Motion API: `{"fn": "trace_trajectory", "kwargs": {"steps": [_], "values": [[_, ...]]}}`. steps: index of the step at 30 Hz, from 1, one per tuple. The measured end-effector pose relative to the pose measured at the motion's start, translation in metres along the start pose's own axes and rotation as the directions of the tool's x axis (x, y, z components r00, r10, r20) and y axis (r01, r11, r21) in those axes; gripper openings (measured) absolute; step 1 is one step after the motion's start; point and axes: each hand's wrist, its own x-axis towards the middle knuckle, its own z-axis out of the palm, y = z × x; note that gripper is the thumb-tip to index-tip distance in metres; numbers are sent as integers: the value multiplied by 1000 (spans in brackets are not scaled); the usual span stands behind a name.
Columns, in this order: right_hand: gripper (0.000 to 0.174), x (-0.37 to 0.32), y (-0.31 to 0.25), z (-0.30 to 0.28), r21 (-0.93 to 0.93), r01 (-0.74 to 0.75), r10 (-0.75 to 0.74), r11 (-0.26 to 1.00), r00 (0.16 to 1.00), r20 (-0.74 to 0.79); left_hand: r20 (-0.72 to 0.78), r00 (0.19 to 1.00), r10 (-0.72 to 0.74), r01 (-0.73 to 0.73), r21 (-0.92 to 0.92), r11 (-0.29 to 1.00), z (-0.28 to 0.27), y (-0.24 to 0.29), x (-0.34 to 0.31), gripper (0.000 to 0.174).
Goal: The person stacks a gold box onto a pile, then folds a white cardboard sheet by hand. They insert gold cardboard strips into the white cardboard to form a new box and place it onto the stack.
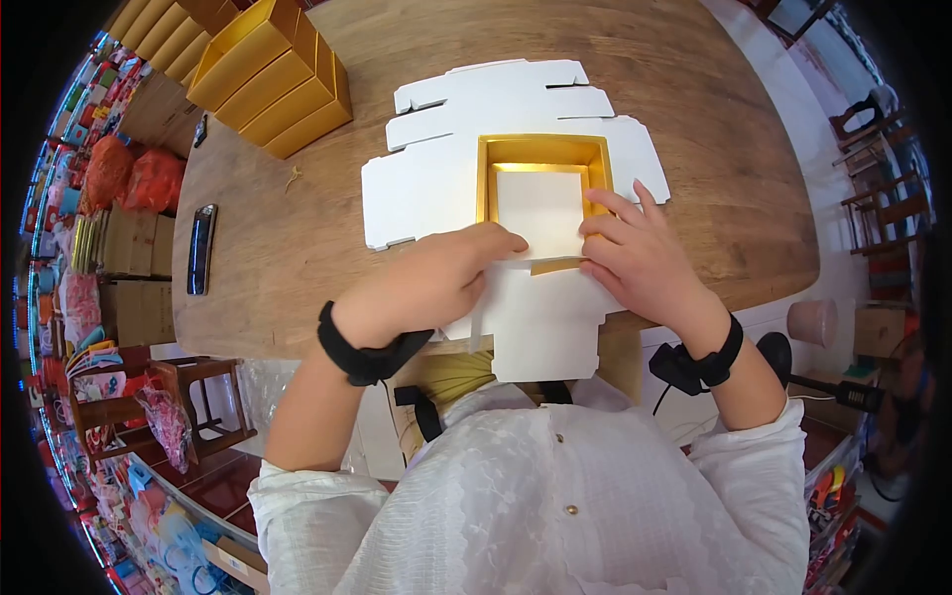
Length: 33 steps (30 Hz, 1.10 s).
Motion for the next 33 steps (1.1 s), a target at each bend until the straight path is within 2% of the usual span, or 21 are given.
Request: {"fn": "trace_trajectory", "kwargs": {"steps": [1, 5, 7, 8, 10, 11, 13, 15, 17, 19, 20, 22, 23, 25, 26, 29, 31, 32, 33], "values": [[16, 0, -1, 2, -1, 1, -1, 1000, 1000, -18, 51, 999, 3, 3, -106, 994, -6, 1, -4, 42], [16, 1, -2, 0, -13, 1, -1, 1000, 1000, -18, 131, 987, -93, 97, -25, 995, -16, 11, -7, 54], [16, 1, -1, 0, 2, -17, 17, 1000, 1000, -26, 64, 994, 88, -82, -90, 993, -12, -3, -9, 53], [16, 1, -2, 0, 3, -19, 20, 1000, 999, -27, 67, 994, 89, -83, -90, 992, -9, -4, -10, 53], [15, 0, -3, -1, 5, -26, 27, 1000, 999, -19, 22, 997, 76, -75, -34, 997, -4, 2, -9, 39], [15, 0, -4, -1, 4, -29, 29, 1000, 999, -19, 23, 997, 78, -77, -35, 996, -1, 1, -6, 39], [14, 1, -6, -1, -3, -9, 9, 1000, 1000, -25, -48, 992, 115, -103, 202, 974, 6, -4, -1, 17], [14, 1, -12, -4, -35, 5, -5, 999, 1000, -10, -78, 993, 92, -68, 266, 962, 11, 5, -2, 12], [14, -3, -16, -2, -61, 12, -12, 998, 1000, 10, -101, 992, 71, -35, 322, 946, 17, 10, -3, 14], [24, -7, -19, 3, 57, -49, 53, 997, 996, -67, -163, 978, 126, -51, 401, 915, 23, 11, -3, 16], [24, -12, -17, 3, 58, -51, 55, 997, 996, -67, -161, 979, 126, -52, 401, 914, 23, 11, -3, 16], [40, -31, -10, 1, 129, 19, -16, 991, 1000, -21, -166, 978, 123, -46, 408, 912, 24, 10, -3, 16], [40, -39, -12, 1, 133, 19, -17, 991, 1000, -19, -165, 979, 120, -43, 407, 912, 24, 10, -4, 16], [49, -54, -16, 0, 80, 34, -45, 996, 989, 139, -169, 978, 125, -49, 396, 917, 24, 11, -2, 16], [49, -56, -16, 3, 79, 29, -40, 996, 989, 142, -167, 978, 129, -54, 393, 918, 25, 10, -1, 16], [48, -57, -14, 15, 134, 47, -55, 990, 997, 52, -177, 977, 120, -45, 381, 924, 25, 10, 0, 16], [41, -49, -11, 20, 187, 75, -61, 979, 995, -80, -196, 971, 136, -63, 339, 939, 24, 9, -1, 17], [41, -45, -9, 21, 191, 81, -66, 978, 994, -82, -198, 971, 131, -57, 342, 938, 23, 10, -3, 17], [37, -40, -6, 22, 167, 122, -97, 978, 984, -153, -160, 982, 98, -38, 342, 939, 22, 14, -4, 17]]}}
